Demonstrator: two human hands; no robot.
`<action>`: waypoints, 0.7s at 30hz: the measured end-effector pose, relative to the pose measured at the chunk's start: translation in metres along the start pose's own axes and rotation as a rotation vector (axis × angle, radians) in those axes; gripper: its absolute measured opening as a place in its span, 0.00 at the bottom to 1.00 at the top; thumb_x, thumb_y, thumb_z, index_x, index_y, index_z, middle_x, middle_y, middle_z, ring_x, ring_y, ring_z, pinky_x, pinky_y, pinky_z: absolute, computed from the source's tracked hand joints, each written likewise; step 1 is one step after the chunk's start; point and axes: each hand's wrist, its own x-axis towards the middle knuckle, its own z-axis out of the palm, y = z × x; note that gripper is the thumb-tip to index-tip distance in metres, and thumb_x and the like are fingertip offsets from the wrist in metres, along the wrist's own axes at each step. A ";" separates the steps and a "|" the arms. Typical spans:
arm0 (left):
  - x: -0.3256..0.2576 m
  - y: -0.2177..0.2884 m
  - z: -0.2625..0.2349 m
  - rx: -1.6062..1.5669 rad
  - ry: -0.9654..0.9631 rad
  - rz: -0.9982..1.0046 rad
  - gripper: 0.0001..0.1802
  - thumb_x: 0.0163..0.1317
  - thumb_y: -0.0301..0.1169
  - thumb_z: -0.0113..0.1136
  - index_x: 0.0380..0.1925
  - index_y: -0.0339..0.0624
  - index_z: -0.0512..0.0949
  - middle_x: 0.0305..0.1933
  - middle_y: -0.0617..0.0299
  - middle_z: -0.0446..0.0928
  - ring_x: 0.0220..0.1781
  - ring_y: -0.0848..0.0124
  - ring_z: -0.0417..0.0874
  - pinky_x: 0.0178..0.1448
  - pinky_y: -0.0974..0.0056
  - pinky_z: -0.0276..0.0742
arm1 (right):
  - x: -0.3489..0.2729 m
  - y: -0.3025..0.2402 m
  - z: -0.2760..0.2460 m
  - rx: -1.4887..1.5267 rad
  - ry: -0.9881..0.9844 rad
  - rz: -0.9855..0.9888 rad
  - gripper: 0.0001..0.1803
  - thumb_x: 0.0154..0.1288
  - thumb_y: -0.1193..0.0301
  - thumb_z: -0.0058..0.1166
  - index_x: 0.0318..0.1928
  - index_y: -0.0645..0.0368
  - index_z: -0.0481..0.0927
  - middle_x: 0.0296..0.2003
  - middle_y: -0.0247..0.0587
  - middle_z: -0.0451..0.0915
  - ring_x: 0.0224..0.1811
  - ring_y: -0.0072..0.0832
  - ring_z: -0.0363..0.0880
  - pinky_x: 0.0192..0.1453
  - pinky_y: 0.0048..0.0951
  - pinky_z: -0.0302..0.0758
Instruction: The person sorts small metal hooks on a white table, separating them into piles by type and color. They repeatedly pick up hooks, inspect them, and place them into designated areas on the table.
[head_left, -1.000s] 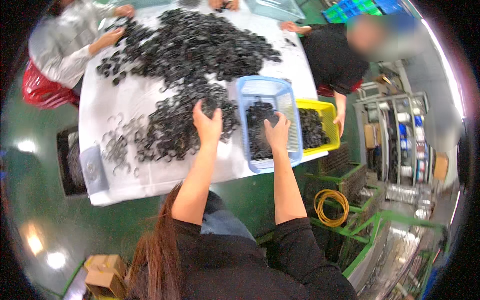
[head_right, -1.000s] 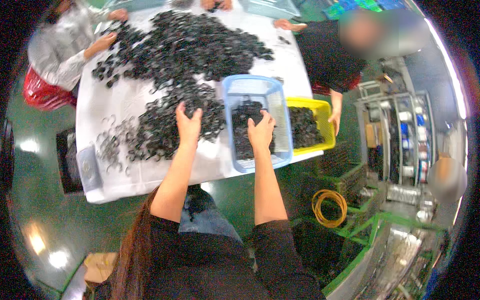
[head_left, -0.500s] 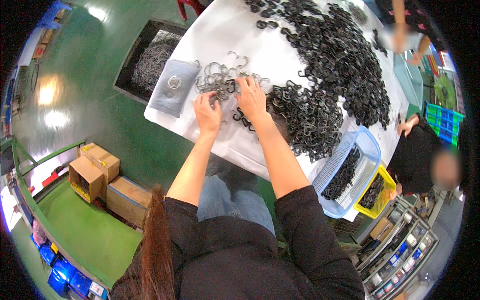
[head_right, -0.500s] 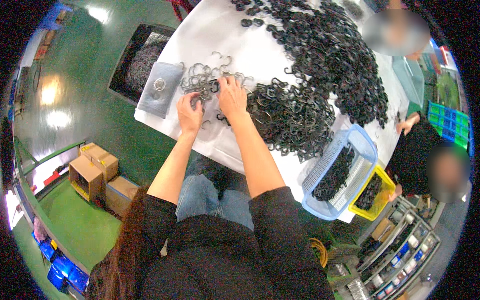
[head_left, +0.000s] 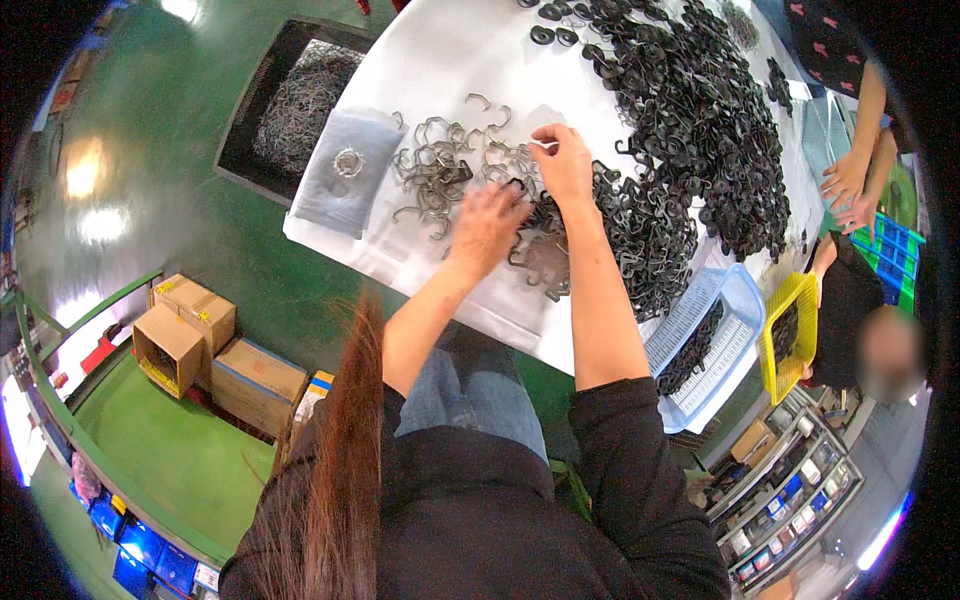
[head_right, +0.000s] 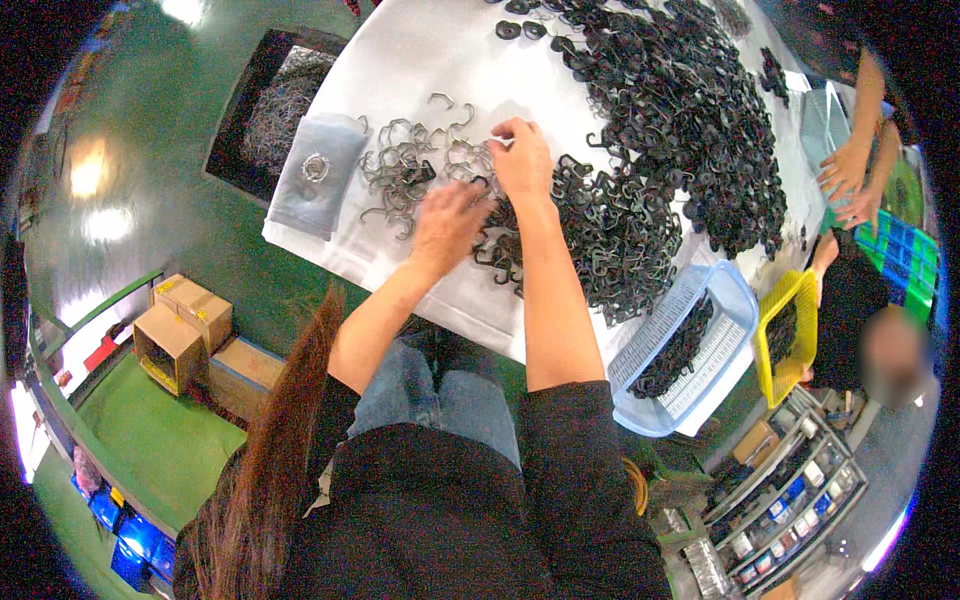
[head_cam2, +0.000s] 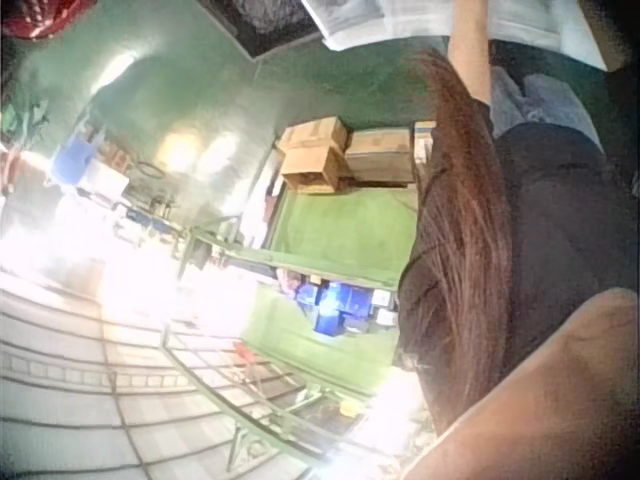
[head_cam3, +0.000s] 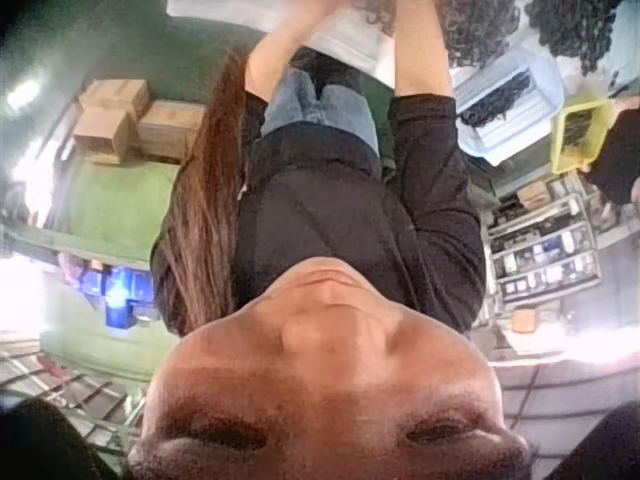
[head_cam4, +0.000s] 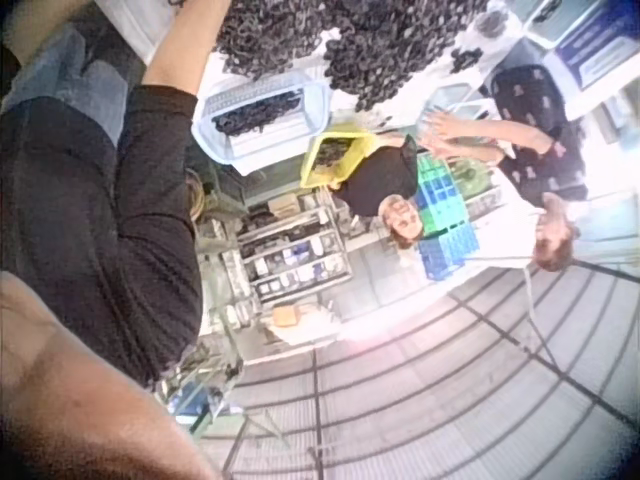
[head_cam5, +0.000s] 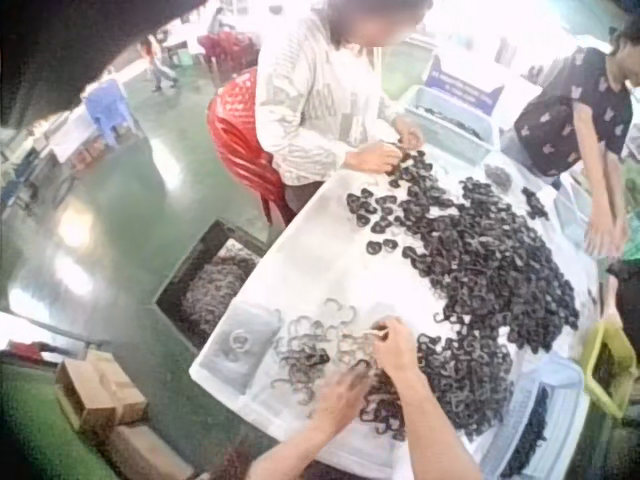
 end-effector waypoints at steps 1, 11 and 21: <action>0.004 -0.008 -0.002 -0.007 -0.007 -0.110 0.15 0.48 0.26 0.58 0.39 0.50 0.77 0.49 0.63 0.72 0.57 0.62 0.68 0.57 0.53 0.62 | -0.004 0.004 -0.007 -0.032 -0.016 0.037 0.08 0.53 0.70 0.58 0.35 0.54 0.78 0.36 0.42 0.77 0.36 0.42 0.78 0.42 0.39 0.73; 0.011 -0.063 -0.049 -0.004 0.302 -0.560 0.10 0.51 0.26 0.58 0.36 0.48 0.78 0.41 0.62 0.76 0.46 0.60 0.73 0.52 0.56 0.67 | -0.052 -0.027 0.027 -0.336 -0.147 -0.114 0.12 0.53 0.67 0.57 0.39 0.55 0.76 0.39 0.41 0.75 0.43 0.40 0.77 0.45 0.40 0.74; 0.007 -0.062 -0.032 0.208 0.036 -0.305 0.21 0.51 0.32 0.56 0.48 0.40 0.70 0.47 0.47 0.71 0.52 0.52 0.71 0.58 0.55 0.68 | -0.052 -0.040 0.069 -0.407 -0.070 -0.168 0.08 0.59 0.72 0.45 0.35 0.58 0.78 0.42 0.48 0.75 0.42 0.44 0.76 0.44 0.40 0.75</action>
